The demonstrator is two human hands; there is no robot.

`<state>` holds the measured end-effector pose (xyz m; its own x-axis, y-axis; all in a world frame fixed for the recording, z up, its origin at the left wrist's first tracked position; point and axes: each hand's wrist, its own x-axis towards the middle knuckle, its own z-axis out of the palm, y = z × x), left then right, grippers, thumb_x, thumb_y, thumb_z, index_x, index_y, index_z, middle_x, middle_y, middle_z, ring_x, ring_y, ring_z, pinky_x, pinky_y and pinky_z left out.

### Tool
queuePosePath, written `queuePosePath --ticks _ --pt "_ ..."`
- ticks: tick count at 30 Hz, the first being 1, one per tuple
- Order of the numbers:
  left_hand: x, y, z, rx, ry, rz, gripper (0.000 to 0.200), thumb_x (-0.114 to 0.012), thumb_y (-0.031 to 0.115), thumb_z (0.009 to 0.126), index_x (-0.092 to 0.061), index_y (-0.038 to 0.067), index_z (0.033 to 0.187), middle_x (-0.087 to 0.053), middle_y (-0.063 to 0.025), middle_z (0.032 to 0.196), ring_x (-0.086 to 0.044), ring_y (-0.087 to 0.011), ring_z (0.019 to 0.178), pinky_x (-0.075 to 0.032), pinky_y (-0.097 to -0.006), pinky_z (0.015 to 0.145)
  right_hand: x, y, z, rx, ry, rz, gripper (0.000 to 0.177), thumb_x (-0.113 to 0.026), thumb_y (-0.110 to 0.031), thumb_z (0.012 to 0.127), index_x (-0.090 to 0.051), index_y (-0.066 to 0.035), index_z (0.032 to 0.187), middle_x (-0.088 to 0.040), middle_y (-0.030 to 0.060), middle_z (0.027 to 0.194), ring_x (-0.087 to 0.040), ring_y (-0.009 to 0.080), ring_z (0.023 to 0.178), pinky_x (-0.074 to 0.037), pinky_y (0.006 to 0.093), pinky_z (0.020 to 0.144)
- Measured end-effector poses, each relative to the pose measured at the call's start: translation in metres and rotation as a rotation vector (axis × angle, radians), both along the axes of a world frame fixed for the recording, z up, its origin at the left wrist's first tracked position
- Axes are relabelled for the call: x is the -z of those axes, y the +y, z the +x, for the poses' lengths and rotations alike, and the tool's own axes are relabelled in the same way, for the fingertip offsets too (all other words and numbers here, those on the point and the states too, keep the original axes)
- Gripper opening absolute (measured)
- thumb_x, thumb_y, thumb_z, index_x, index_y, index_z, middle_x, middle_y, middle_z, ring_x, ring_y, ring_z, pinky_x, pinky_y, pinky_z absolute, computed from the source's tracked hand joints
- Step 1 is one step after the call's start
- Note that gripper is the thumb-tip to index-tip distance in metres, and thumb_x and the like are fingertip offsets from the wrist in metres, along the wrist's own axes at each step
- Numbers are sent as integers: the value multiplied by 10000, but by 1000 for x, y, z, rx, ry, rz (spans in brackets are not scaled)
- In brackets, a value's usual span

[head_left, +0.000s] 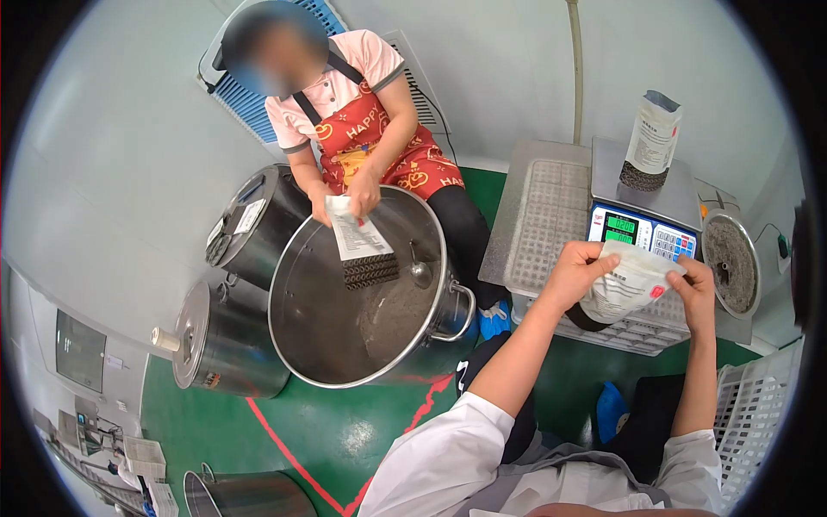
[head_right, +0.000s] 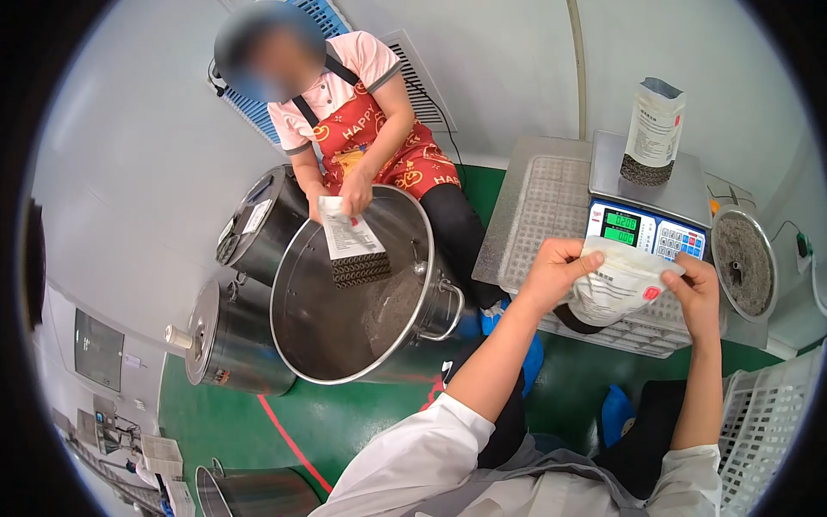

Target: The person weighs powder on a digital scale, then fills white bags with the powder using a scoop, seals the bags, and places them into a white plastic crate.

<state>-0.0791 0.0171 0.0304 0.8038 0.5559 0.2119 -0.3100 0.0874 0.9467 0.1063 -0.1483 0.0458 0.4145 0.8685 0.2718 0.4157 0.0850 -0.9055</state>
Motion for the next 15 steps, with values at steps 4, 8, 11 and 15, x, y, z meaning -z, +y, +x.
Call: queuePosePath --ticks 4,8,11,15 --pt "-11 3 -10 170 85 174 176 -683 143 813 -681 -22 873 -650 -22 711 -536 -59 655 -444 -254 598 3 3 0 29 196 250 310 -683 -166 787 -470 -17 616 -362 -19 640 -336 77 637 -258 252 564" --pt "0 -14 6 342 256 552 196 -709 152 738 -664 -21 816 -602 -122 625 -485 -133 540 -408 -318 538 7 7 -39 -89 -255 108 258 -681 -109 732 -479 3 619 -408 59 596 -389 175 580 -298 311 534" --pt "13 -24 24 182 301 729 208 -706 158 743 -637 -38 765 -574 -180 637 -489 -234 530 -415 -357 546 18 5 -33 -8 -349 148 248 -684 -101 716 -484 8 618 -417 72 574 -408 197 575 -311 325 523" --pt "-7 -11 21 139 297 755 218 -711 181 760 -637 -23 731 -577 -154 596 -532 -179 549 -437 -348 554 -8 0 -13 242 -405 248 273 -684 -94 719 -467 -6 580 -405 65 528 -387 201 518 -318 336 518"
